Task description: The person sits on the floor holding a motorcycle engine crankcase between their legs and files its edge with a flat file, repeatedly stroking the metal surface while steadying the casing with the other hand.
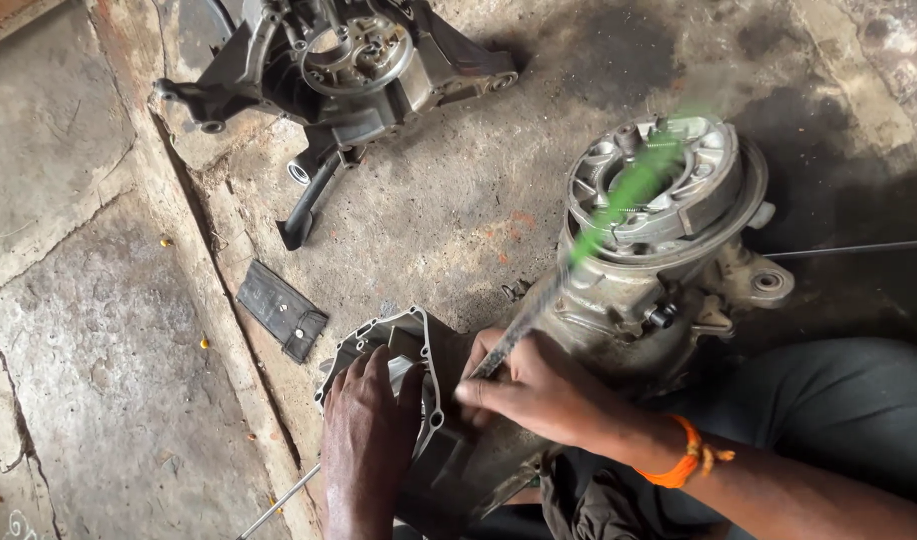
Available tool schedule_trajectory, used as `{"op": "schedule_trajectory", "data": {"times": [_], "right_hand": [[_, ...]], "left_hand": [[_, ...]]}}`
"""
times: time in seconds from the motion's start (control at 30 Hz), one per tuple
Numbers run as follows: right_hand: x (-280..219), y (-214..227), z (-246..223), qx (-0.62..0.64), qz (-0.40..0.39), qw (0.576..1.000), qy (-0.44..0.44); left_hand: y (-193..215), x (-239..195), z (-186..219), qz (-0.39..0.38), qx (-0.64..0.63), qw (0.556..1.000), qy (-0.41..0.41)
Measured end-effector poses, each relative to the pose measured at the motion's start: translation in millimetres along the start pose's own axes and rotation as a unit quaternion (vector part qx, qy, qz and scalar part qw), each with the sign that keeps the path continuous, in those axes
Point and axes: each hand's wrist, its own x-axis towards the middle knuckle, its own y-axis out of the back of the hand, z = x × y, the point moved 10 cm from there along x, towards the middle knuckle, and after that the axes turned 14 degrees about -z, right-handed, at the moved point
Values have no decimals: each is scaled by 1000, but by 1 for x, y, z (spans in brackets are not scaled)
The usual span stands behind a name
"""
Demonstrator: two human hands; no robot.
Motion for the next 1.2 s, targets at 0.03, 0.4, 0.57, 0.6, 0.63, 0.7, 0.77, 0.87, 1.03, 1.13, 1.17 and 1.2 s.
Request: {"op": "schedule_trajectory", "data": {"times": [0.03, 0.4, 0.57, 0.6, 0.63, 0.7, 0.77, 0.87, 1.03, 1.13, 1.17, 1.2], "right_hand": [[1, -3, -14, 3, -2, 1000, -2], [-5, 11, -31, -333, 43, 922, -190], [-1, 1, 0, -75, 32, 996, -31], [-4, -7, -22, -103, -13, 992, -65], [-1, -7, -23, -98, -11, 993, -66], [-2, 12, -22, -317, 37, 930, -183], [-6, 7, -27, -244, 30, 954, -172], [-1, 7, 16, -124, 48, 987, -87], [-1, 6, -6, -93, 31, 993, -59], [-2, -2, 7, 16, -13, 998, -66], [-4, 11, -14, -176, 49, 983, -9], [-10, 14, -38, -360, 110, 925, 47]], "left_hand": [[-1, 0, -2, -2, 0, 1000, 3], [0, 1, 6, 6, 20, 999, -40], [1, 5, 0, -18, -2, 1000, 4], [1, 3, 3, -10, -3, 1000, -14], [-3, 2, 0, -14, -1, 1000, -13], [0, 3, 3, 11, 6, 999, -32], [-1, 5, 2, 9, 7, 1000, -29], [-3, 6, 1, 3, 15, 1000, -25], [-1, 5, 4, -22, 24, 999, -10], [-8, 6, -1, -36, 9, 999, 10], [-7, 5, 1, -25, 23, 999, -3], [-5, 3, 3, -13, 38, 999, -16]]}}
